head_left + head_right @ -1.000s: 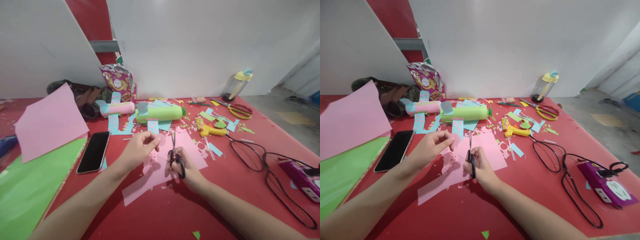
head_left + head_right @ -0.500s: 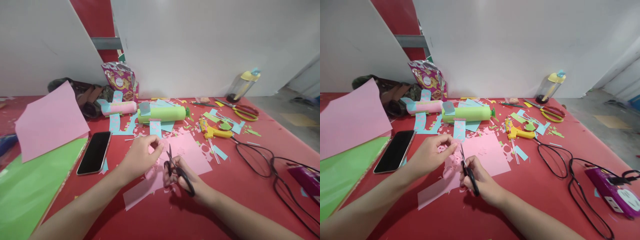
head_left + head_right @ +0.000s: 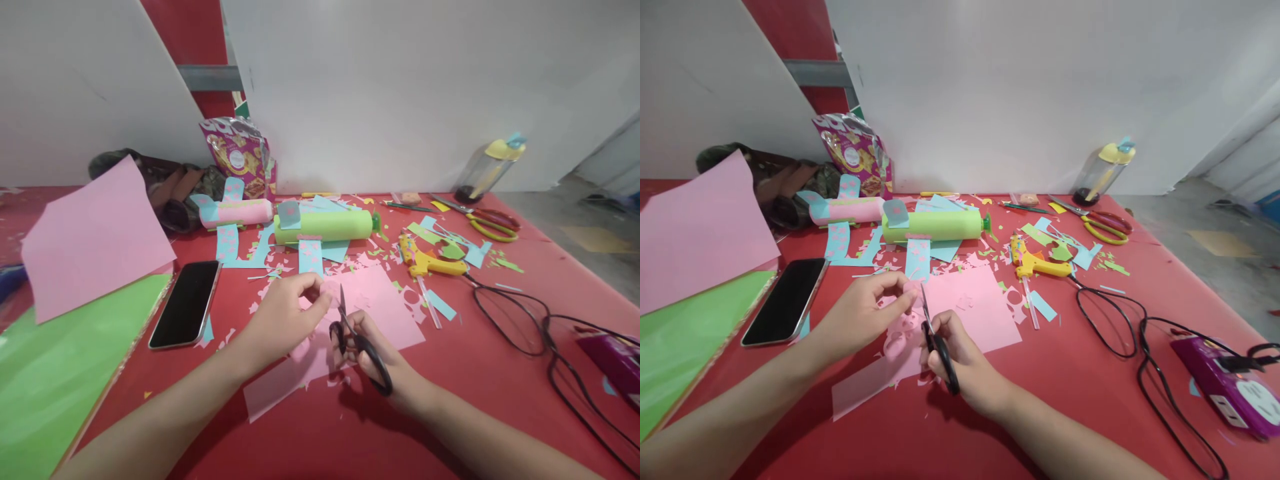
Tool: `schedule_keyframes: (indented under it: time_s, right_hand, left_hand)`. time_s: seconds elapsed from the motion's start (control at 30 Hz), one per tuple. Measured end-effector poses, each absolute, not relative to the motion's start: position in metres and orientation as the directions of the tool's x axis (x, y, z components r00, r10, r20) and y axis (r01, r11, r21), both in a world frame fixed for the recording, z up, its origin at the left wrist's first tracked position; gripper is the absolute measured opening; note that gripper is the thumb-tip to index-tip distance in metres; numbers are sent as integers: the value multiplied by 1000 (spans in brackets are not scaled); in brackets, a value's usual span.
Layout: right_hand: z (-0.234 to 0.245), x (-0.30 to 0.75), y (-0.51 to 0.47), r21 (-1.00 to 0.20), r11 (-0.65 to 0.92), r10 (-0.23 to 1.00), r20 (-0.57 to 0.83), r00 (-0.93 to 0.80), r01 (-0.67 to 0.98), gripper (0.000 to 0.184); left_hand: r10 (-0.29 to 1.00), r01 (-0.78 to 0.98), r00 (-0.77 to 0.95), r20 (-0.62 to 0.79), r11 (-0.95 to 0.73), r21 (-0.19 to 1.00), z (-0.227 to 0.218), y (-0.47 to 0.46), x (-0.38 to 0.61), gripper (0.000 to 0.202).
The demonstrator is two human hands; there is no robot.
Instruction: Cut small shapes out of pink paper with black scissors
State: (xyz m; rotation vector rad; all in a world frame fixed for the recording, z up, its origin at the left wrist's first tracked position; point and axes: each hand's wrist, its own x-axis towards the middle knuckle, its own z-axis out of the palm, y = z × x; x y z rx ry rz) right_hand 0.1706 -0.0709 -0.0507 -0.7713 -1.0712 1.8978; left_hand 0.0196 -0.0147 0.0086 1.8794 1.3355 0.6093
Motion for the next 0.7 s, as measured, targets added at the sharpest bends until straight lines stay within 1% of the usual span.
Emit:
schedule_keyframes:
  time_s: [0.4, 0.7]
  right_hand:
    - [-55, 171, -71, -910, -231, 890, -54, -454, -345, 35]
    - [-52, 170, -71, -913, -243, 905, -93, -415, -326, 38]
  left_hand:
    - [943, 506, 333, -25, -157, 848, 7, -17, 22, 17]
    - [945, 494, 325, -31, -142, 858, 7, -17, 22, 17]
